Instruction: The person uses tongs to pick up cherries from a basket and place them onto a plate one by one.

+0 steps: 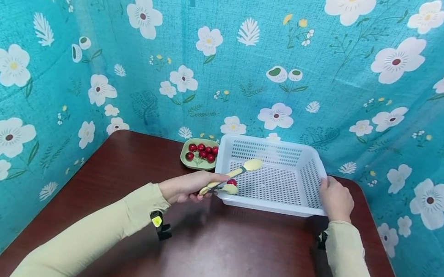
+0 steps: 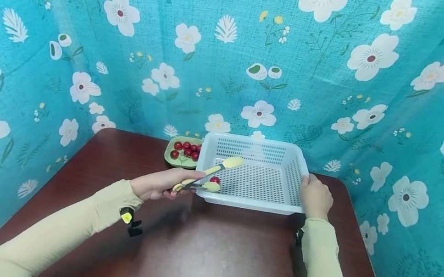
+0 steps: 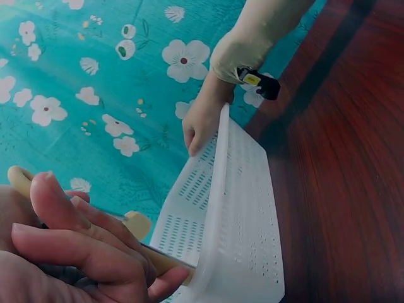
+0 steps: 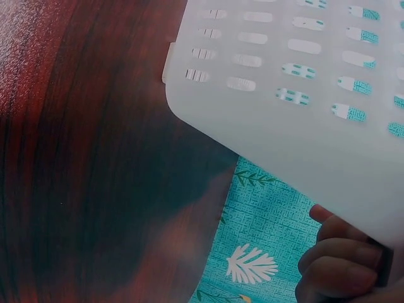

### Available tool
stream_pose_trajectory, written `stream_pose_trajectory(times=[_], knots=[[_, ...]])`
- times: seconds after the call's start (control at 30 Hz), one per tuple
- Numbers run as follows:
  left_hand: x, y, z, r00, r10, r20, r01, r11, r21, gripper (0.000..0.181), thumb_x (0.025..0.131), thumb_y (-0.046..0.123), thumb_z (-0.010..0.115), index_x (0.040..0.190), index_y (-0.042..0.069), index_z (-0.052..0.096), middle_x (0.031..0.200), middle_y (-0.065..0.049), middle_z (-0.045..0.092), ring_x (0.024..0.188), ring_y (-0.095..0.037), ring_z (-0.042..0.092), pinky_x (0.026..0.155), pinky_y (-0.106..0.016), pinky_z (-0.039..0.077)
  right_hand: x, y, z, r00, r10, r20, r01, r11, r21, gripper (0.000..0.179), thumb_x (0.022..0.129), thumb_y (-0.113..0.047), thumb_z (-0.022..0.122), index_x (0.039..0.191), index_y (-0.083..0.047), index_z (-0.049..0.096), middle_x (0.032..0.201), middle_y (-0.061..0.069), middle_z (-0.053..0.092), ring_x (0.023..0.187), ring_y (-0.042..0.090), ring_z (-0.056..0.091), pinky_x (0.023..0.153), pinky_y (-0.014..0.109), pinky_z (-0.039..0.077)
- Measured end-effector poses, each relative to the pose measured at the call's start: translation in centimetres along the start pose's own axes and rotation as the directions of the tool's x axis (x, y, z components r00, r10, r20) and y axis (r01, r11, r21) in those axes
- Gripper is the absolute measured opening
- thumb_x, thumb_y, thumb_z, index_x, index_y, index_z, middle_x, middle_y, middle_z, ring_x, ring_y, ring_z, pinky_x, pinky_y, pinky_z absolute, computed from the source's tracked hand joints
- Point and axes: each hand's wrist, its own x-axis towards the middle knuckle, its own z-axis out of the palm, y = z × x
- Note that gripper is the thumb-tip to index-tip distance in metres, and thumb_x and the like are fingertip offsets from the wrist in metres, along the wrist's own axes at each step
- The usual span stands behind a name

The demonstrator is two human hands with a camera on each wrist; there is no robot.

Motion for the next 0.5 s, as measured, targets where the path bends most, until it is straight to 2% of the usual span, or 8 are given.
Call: stream_pose_trajectory(times=[0.13,0.2,0.3,0.47,0.5], knots=[[0.4,-0.4,0.2,1.000,0.022,0.004,-0.022,1.000,-0.020,0.061,0.098,0.058,0.062,0.127,0.004,0.062,0.068,0.000,0.051,0.045,-0.005,0.041,0.043,-0.015,0.031,0.2,0.0,0.1,1.000,-0.004,0.003,0.004,1.000,0.000,0.053,0.110,-0.034,0.045,0.142,0.008,0.052,0.112,0.034,0.067,0.085,0.044,0.067,0.070,0.057,0.052],[0.6,-0.6,0.3,0.999,0.034,-0.009,-0.034,0.999,-0.023,0.060,0.098,0.058,0.061,0.126,0.005,0.062,0.067,0.000,0.050,0.045,-0.005,0.041,0.043,-0.016,0.031,0.1,0.0,0.2,1.000,-0.004,0.001,0.004,1.000,0.001,0.053,0.110,-0.034,0.045,0.142,0.008,0.052,0.112,0.034,0.066,0.085,0.044,0.067,0.070,0.058,0.053],[0.8,-1.1,0.4,0.998,0.056,-0.038,-0.057,0.998,-0.033,0.064,0.099,0.060,0.059,0.120,-0.001,0.061,0.066,-0.001,0.048,0.044,-0.005,0.041,0.042,-0.016,0.031,0.0,-0.2,0.2,1.000,-0.002,0.006,0.002,1.000,0.005,0.054,0.110,-0.034,0.045,0.143,0.008,0.050,0.113,0.035,0.066,0.087,0.045,0.067,0.073,0.060,0.054],[1.2,-1.3,0.7,0.994,0.068,-0.088,-0.077,0.991,-0.110,0.054,0.101,0.058,0.056,0.108,0.005,0.059,0.066,-0.002,0.048,0.043,-0.005,0.042,0.042,-0.016,0.031,0.1,-0.1,0.1,1.000,0.001,0.005,-0.001,1.000,0.003,0.054,0.110,-0.034,0.046,0.144,0.008,0.050,0.112,0.035,0.066,0.087,0.045,0.067,0.074,0.060,0.054],[1.2,-1.3,0.8,0.993,0.065,-0.094,-0.077,0.988,-0.133,0.051,0.101,0.057,0.057,0.109,0.008,0.060,0.067,-0.001,0.048,0.043,-0.005,0.041,0.042,-0.016,0.030,0.1,0.0,0.1,1.000,0.001,0.003,-0.001,1.000,0.004,0.054,0.110,-0.034,0.046,0.143,0.008,0.051,0.112,0.034,0.067,0.087,0.045,0.067,0.074,0.060,0.054]])
